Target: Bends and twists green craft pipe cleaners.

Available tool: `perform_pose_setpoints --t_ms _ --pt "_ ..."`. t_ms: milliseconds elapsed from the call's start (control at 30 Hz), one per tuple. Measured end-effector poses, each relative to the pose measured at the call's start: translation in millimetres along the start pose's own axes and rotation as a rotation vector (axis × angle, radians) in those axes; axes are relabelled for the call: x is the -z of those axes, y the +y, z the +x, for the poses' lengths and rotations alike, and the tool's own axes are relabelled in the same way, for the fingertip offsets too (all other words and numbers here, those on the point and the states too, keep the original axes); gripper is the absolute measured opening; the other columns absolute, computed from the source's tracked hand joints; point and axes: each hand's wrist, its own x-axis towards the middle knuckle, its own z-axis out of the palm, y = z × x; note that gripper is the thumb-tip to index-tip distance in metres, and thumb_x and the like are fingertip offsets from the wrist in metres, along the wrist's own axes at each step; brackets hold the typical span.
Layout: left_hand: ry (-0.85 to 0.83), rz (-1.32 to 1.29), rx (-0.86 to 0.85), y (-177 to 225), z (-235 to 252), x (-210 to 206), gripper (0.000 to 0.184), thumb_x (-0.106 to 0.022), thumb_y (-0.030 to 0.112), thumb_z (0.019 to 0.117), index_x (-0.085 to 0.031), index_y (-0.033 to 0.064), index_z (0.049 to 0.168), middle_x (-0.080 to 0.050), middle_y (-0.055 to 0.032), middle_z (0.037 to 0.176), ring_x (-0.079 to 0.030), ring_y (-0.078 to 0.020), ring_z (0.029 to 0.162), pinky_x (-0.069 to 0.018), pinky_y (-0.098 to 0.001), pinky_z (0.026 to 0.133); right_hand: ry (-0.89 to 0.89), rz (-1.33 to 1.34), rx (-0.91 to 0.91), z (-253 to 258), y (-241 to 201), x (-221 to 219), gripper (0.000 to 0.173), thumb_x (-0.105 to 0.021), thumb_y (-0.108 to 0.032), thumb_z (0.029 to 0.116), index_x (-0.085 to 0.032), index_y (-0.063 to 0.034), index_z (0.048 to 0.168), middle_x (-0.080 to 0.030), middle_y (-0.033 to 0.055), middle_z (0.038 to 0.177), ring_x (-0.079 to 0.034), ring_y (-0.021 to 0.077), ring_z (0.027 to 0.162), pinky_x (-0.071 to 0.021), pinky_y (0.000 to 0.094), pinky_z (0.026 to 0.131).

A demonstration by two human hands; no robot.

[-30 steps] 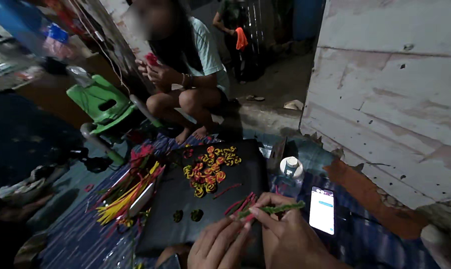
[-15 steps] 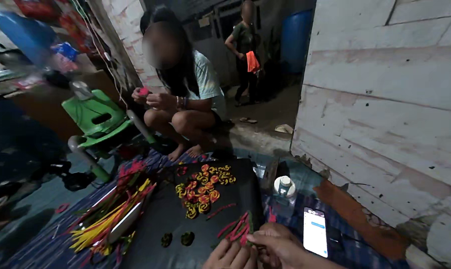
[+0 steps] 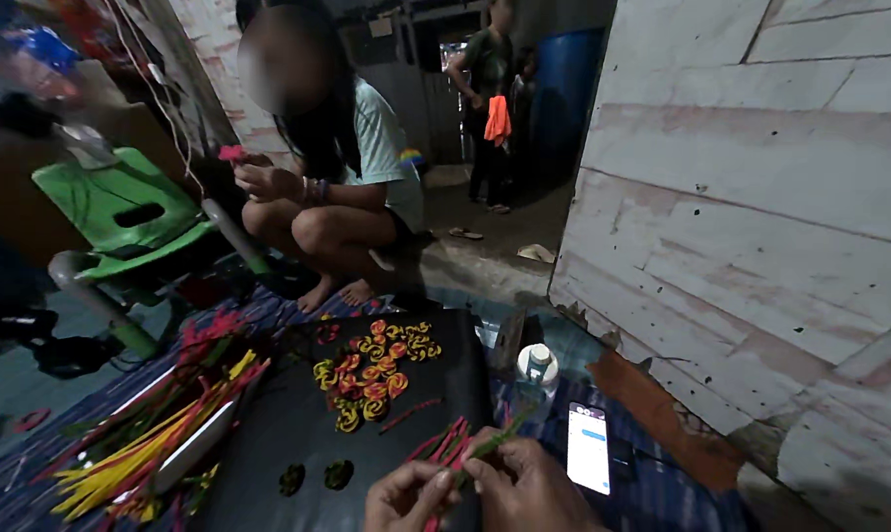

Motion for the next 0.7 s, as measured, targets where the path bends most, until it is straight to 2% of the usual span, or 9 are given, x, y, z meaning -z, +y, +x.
perform_pose_setpoints --t_ms 133,200,267,300,367,400,433,500,700 --pt "-0.023 -0.611 0.488 -1 -10 -5 0.045 -0.029 0.018 0.1084 -0.068 0.0200 0.084 -0.064 0.0109 0.070 -0.058 0.0021 0.062 -0.0519 -0.0157 0.065 -0.029 -0.354 0.621 10 15 -10 0.011 -0.065 -0.014 0.1004 -0.069 -0.0042 0.102 -0.072 0.0068 0.101 -0.069 0.0077 0.099 -0.0558 0.0181 0.091" --pt "0.069 -0.685 0.508 -2 -19 -9 0.045 -0.030 0.020 0.1090 -0.068 0.0182 0.086 -0.063 0.0086 0.069 -0.058 0.0004 0.059 -0.0532 -0.0168 0.063 -0.090 -0.452 0.701 14 13 -8 0.011 -0.064 -0.016 0.1006 -0.069 -0.0060 0.103 -0.071 0.0074 0.099 -0.069 0.0117 0.097 -0.0558 0.0211 0.090" --pt "0.293 -0.392 0.250 -7 -24 -11 0.029 -0.043 0.004 0.1054 -0.070 0.0113 0.097 -0.070 0.0070 0.079 -0.062 0.0003 0.063 -0.0545 -0.0173 0.062 -0.090 -0.295 0.458 17 17 -13 0.012 -0.071 -0.014 0.0952 -0.075 -0.0031 0.098 -0.074 0.0055 0.098 -0.070 0.0060 0.094 -0.0585 0.0189 0.084" --pt "0.361 -0.130 0.052 -15 -25 -8 0.017 -0.056 0.001 0.0992 -0.067 0.0061 0.111 -0.072 0.0050 0.096 -0.066 0.0001 0.075 -0.0564 -0.0181 0.068 -0.099 -0.201 0.283 17 16 -15 0.011 -0.073 -0.010 0.0931 -0.076 -0.0008 0.097 -0.075 0.0041 0.098 -0.069 0.0029 0.091 -0.0585 0.0180 0.082" --pt "0.309 0.485 -0.228 -31 -22 7 0.052 -0.068 0.027 0.0970 -0.055 -0.0055 0.136 -0.064 -0.0154 0.130 -0.064 -0.0141 0.106 -0.0538 -0.0291 0.084 -0.094 -0.049 -0.004 20 12 -16 0.009 -0.073 -0.002 0.0896 -0.076 0.0009 0.097 -0.075 0.0008 0.096 -0.068 0.0002 0.086 -0.0586 0.0186 0.078" --pt "0.296 0.724 -0.316 -33 -20 9 0.054 -0.065 0.035 0.0973 -0.061 -0.0062 0.131 -0.067 -0.0207 0.125 -0.067 -0.0246 0.105 -0.0540 -0.0402 0.085 -0.094 -0.019 -0.099 20 10 -17 0.009 -0.073 -0.001 0.0890 -0.076 0.0007 0.097 -0.075 -0.0005 0.094 -0.068 -0.0004 0.083 -0.0587 0.0187 0.077" --pt "0.300 0.873 -0.379 -33 -19 7 0.042 -0.064 0.034 0.0970 -0.071 -0.0019 0.116 -0.073 -0.0176 0.112 -0.071 -0.0278 0.099 -0.0530 -0.0463 0.083 -0.102 -0.018 -0.180 21 8 -19 0.008 -0.073 -0.001 0.0892 -0.076 0.0004 0.097 -0.075 -0.0019 0.091 -0.067 -0.0013 0.079 -0.0580 0.0178 0.073" --pt "0.300 1.002 -0.415 -33 -23 2 0.023 -0.064 0.024 0.0959 -0.077 0.0058 0.092 -0.076 -0.0093 0.090 -0.071 -0.0256 0.084 -0.0511 -0.0455 0.079 -0.121 -0.033 -0.342 19 5 -23 0.006 -0.072 -0.003 0.0906 -0.073 -0.0016 0.096 -0.073 -0.0053 0.084 -0.064 -0.0034 0.069 -0.0537 0.0149 0.063" --pt "0.159 0.799 -0.216 -27 -34 12 0.024 -0.062 0.020 0.0983 -0.079 0.0038 0.092 -0.075 -0.0063 0.081 -0.069 -0.0179 0.072 -0.0518 -0.0395 0.075 -0.099 0.146 -0.615 26 8 -19 0.010 -0.064 -0.004 0.0976 -0.073 -0.0048 0.095 -0.069 -0.0064 0.074 -0.056 -0.0031 0.057 -0.0460 0.0129 0.054"
